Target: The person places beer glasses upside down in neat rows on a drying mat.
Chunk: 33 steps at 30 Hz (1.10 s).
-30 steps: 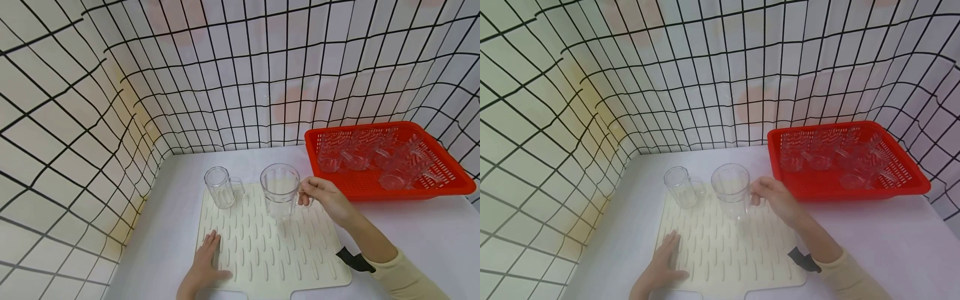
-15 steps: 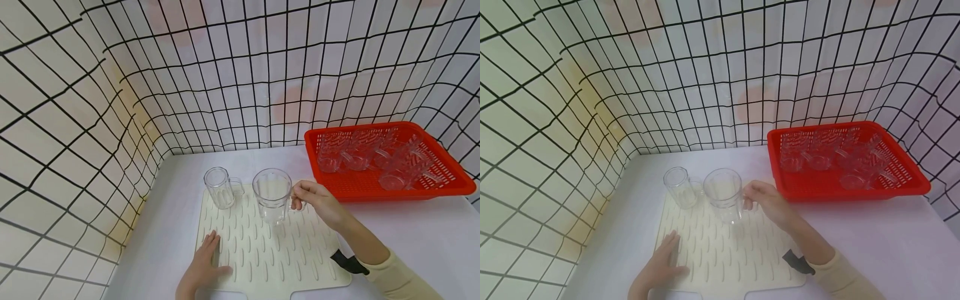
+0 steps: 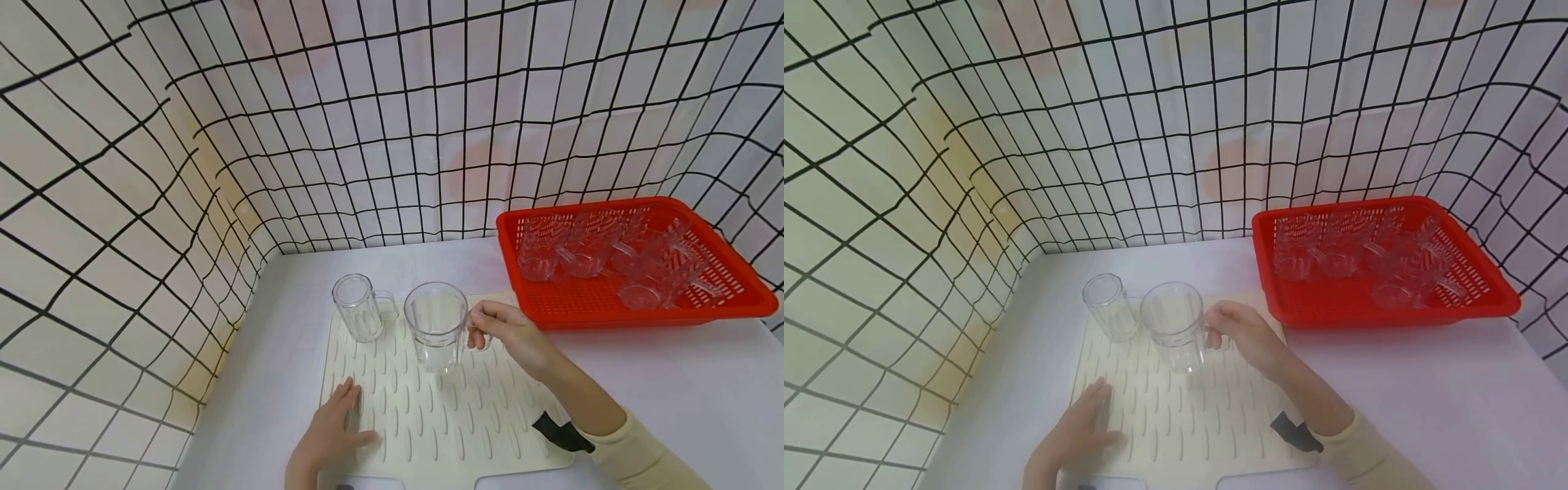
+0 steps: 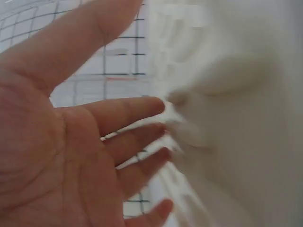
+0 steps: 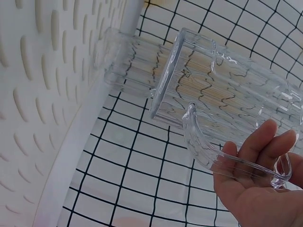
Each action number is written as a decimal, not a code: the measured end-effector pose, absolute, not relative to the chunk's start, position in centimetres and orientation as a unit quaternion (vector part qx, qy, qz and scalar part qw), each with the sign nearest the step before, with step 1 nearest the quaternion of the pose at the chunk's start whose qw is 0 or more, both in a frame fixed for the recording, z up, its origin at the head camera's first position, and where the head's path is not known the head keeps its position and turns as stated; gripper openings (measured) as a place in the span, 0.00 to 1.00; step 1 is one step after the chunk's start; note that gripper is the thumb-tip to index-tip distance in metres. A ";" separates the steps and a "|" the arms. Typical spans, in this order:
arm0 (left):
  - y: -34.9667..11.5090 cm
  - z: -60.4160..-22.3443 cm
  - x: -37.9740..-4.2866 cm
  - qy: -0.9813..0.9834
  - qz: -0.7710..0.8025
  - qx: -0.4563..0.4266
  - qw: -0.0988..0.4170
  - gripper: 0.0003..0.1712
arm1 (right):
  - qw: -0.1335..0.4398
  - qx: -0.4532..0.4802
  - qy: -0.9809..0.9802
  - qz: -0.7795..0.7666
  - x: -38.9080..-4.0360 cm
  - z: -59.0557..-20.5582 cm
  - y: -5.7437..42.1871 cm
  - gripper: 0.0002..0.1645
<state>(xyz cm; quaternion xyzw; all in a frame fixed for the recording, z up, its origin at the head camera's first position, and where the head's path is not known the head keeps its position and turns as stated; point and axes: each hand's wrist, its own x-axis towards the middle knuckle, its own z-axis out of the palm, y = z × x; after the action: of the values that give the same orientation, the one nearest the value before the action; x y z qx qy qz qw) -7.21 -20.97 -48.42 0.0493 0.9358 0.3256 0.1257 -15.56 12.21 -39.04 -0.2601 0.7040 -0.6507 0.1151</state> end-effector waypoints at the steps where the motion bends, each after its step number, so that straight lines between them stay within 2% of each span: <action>1: -20.9 -48.2 -7.3 0.939 0.317 0.055 0.124 0.51 | 0.115 -0.258 0.705 -0.651 -15.5 -39.0 12.2 0.18; 4: -20.3 -47.5 -7.9 0.937 0.327 0.076 0.098 0.45 | 0.114 -0.257 0.706 -0.650 -15.3 -39.0 12.1 0.17; 9: -18.3 -46.7 -9.2 0.904 0.417 0.097 0.013 0.34 | 0.108 -0.270 0.699 -0.653 -15.1 -38.9 12.2 0.17; 11: -17.2 -46.6 -9.8 0.877 0.471 0.092 0.008 0.33 | 0.105 -0.277 0.695 -0.656 -15.0 -38.8 12.3 0.17; 13: -16.0 -46.6 -10.4 0.836 0.542 0.077 0.038 0.33 | 0.104 -0.281 0.692 -0.657 -15.0 -38.9 12.3 0.17; 17: -13.9 -47.0 -11.3 0.752 0.643 0.047 0.138 0.37 | 0.106 -0.279 0.695 -0.655 -15.0 -39.1 12.2 0.17; 23: -11.9 -47.3 -12.0 0.691 0.677 0.034 0.251 0.52 | 0.114 -0.278 0.694 -0.654 -14.8 -39.5 12.1 0.17; 27: -11.3 -47.3 -12.4 0.674 0.678 0.040 0.292 0.58 | 0.111 -0.292 0.688 -0.656 -14.5 -39.8 12.0 0.16; 33: -11.1 -47.1 -12.7 0.636 0.703 0.031 0.317 0.61 | 0.109 -0.318 0.673 -0.658 -13.9 -39.8 12.1 0.13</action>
<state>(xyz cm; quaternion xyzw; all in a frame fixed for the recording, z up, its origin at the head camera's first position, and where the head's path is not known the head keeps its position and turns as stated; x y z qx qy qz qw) -12.69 -11.06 -47.05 0.0314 0.6358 0.7030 0.3172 -13.87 12.14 -39.82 -0.3179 0.6734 -0.6584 0.1094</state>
